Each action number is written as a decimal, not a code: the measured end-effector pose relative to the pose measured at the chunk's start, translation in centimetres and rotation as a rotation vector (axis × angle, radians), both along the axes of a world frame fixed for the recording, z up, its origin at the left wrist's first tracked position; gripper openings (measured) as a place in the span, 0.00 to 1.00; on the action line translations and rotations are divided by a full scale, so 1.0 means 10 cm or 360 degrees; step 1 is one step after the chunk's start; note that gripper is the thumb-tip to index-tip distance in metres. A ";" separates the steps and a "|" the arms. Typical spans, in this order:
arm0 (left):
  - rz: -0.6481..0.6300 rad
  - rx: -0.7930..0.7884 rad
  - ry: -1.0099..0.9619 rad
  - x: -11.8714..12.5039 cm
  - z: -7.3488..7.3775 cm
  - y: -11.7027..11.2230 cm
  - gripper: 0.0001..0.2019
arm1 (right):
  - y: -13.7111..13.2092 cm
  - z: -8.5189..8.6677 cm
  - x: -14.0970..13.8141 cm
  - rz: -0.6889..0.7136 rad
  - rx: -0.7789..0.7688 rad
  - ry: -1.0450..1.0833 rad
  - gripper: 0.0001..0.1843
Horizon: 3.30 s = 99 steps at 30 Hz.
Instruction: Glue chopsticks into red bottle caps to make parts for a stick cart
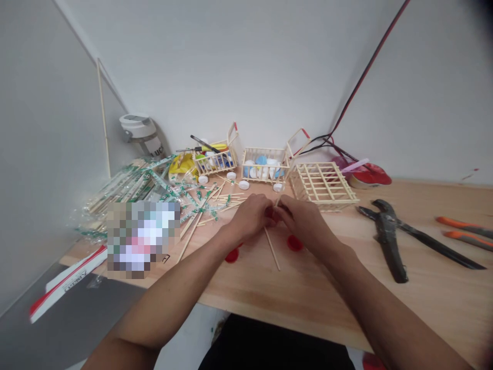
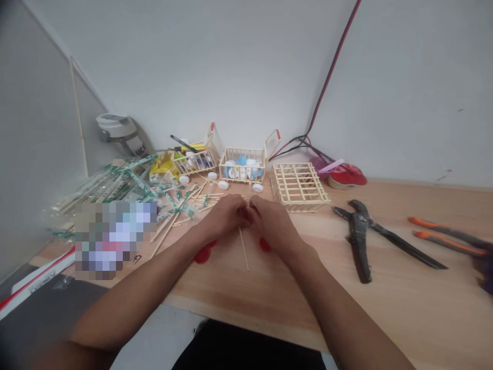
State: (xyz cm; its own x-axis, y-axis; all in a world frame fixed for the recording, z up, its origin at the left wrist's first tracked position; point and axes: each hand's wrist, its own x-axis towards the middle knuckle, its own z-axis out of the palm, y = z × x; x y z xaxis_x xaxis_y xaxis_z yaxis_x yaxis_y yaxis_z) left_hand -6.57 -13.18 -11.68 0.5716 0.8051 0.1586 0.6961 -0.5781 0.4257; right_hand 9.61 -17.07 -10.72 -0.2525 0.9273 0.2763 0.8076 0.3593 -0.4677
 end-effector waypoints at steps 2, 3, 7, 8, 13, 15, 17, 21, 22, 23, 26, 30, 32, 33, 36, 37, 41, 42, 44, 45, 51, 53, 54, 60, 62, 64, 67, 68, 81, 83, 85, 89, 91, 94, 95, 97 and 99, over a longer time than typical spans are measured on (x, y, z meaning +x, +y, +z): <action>-0.0016 -0.0004 -0.0012 0.00 0.00 0.00 0.04 | -0.01 0.01 0.00 -0.0002 0.0000 -0.0003 0.10; -0.0020 -0.0001 -0.0017 0.00 0.00 0.00 0.04 | -0.01 0.01 0.00 -0.0001 -0.0001 -0.0004 0.10; 0.0004 -0.0016 -0.0001 0.01 0.01 0.00 0.05 | -0.01 0.00 0.00 0.0003 0.0015 0.0004 0.11; 0.0012 -0.0026 0.0009 0.01 0.02 0.00 0.05 | 0.00 0.00 0.00 0.0001 0.0024 0.0006 0.11; 0.0017 -0.0021 0.0021 0.01 0.02 0.00 0.06 | -0.01 0.01 -0.01 -0.0005 0.0021 0.0020 0.11; 0.0009 -0.0002 0.0015 0.01 0.01 0.00 0.06 | -0.02 0.02 -0.01 -0.0008 0.0004 0.0021 0.11; 0.0005 0.0003 0.0011 0.01 0.00 0.01 0.06 | -0.03 0.02 -0.01 -0.0008 0.0000 0.0018 0.11; 0.0010 -0.0006 -0.0009 0.00 -0.01 0.00 0.06 | -0.02 0.02 -0.02 -0.0006 0.0017 0.0021 0.12; 0.0013 -0.0004 -0.0005 0.00 0.00 0.00 0.06 | -0.02 0.01 -0.02 -0.0005 0.0022 0.0025 0.12; 0.0011 0.0000 -0.0003 0.00 0.00 0.00 0.06 | -0.02 0.01 -0.02 0.0001 0.0027 0.0028 0.12; -0.0008 -0.0002 -0.0009 0.00 0.00 0.00 0.06 | -0.02 0.01 -0.01 0.0014 0.0028 0.0036 0.12; 0.0012 -0.0028 0.0002 0.01 0.00 0.01 0.06 | -0.02 0.01 -0.02 0.0003 0.0024 0.0014 0.11; 0.0020 -0.0026 -0.0004 0.01 -0.01 0.01 0.07 | -0.02 0.01 -0.02 0.0006 0.0029 0.0006 0.11; 0.0018 -0.0019 -0.0010 0.01 -0.01 0.01 0.07 | -0.01 0.00 -0.02 0.0007 0.0032 0.0007 0.11; -0.0001 0.0003 -0.0020 0.00 -0.01 0.01 0.07 | -0.01 -0.01 -0.02 0.0001 0.0037 -0.0001 0.12; -0.0010 0.0008 -0.0026 0.00 -0.02 0.01 0.07 | -0.01 -0.01 -0.02 -0.0005 0.0037 -0.0004 0.12; -0.0032 0.0036 -0.0038 -0.01 -0.03 0.01 0.06 | -0.01 -0.01 -0.02 -0.0010 0.0041 -0.0008 0.11; -0.0035 0.0042 -0.0041 -0.01 -0.03 0.01 0.06 | -0.01 -0.01 -0.02 -0.0007 0.0044 -0.0007 0.11; -0.0040 0.0047 -0.0055 -0.01 -0.03 0.01 0.06 | -0.01 0.00 -0.02 -0.0004 0.0054 -0.0002 0.11; -0.0042 0.0046 -0.0066 -0.01 -0.03 0.01 0.06 | -0.01 0.00 -0.02 -0.0003 0.0058 0.0001 0.11; -0.0034 0.0043 -0.0064 -0.01 -0.01 0.01 0.06 | -0.01 0.00 -0.01 0.0016 0.0064 0.0008 0.12; -0.0029 0.0039 -0.0051 -0.01 -0.01 0.00 0.06 | -0.01 0.00 -0.01 0.0016 0.0063 0.0009 0.11; -0.0031 0.0037 -0.0047 -0.01 -0.01 0.00 0.06 | -0.01 0.00 -0.01 0.0016 0.0061 0.0011 0.11; -0.0034 0.0021 0.0008 -0.01 0.00 0.01 0.07 | -0.01 0.01 -0.02 0.0006 0.0057 -0.0022 0.11; -0.0041 0.0019 0.0055 -0.01 0.02 0.01 0.08 | -0.01 0.01 -0.02 0.0014 0.0059 -0.0037 0.11; -0.0070 0.0030 0.0081 -0.02 0.06 0.00 0.09 | -0.02 0.02 -0.02 0.0009 0.0067 -0.0056 0.12; -0.0111 0.0026 0.0087 -0.03 0.11 -0.02 0.10 | -0.02 0.01 -0.02 -0.0009 0.0096 -0.0094 0.12; -0.0110 0.0013 0.0090 -0.03 0.13 -0.02 0.09 | -0.02 0.01 -0.02 -0.0013 0.0108 -0.0101 0.12; -0.0045 -0.0089 -0.0028 -0.03 0.20 -0.04 0.15 | -0.02 0.08 0.03 -0.0093 0.0153 -0.0061 0.11; -0.0031 -0.0085 -0.0026 -0.04 0.20 -0.04 0.15 | 0.00 0.08 0.03 -0.0089 0.0170 -0.0043 0.11; -0.0012 -0.0087 -0.0003 -0.05 0.20 -0.03 0.15 | 0.02 0.08 0.05 -0.0101 0.0203 -0.0005 0.11; 0.0032 -0.0065 0.0133 -0.13 0.19 0.02 0.17 | 0.07 0.15 0.04 -0.0176 0.0297 0.0091 0.10; 0.0079 -0.0084 0.0202 -0.19 0.20 0.05 0.14 | 0.08 0.22 0.01 -0.0178 0.0320 0.0110 0.10; 0.0117 -0.0138 0.0249 -0.27 0.25 0.08 0.06 | 0.14 0.30 -0.07 -0.0172 0.0348 0.0097 0.10; 0.0123 -0.0154 0.0260 -0.30 0.27 0.08 0.05 | 0.17 0.32 -0.10 -0.0173 0.0358 0.0086 0.10; 0.0132 -0.0170 0.0272 -0.36 0.30 0.09 0.05 | 0.24 0.33 -0.16 -0.0177 0.0346 0.0035 0.10; 0.0142 -0.0156 0.0269 -0.40 0.30 0.12 0.06 | 0.32 0.30 -0.22 -0.0193 0.0305 -0.0038 0.09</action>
State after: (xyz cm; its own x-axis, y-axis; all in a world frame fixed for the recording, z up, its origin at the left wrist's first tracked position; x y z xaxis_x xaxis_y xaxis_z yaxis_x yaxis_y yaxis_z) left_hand -10.59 -12.01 -8.64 0.5094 0.8604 -0.0149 0.8087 -0.4728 0.3499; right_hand 7.44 -13.87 -7.71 -0.1508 0.8826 0.4454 0.8604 0.3390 -0.3806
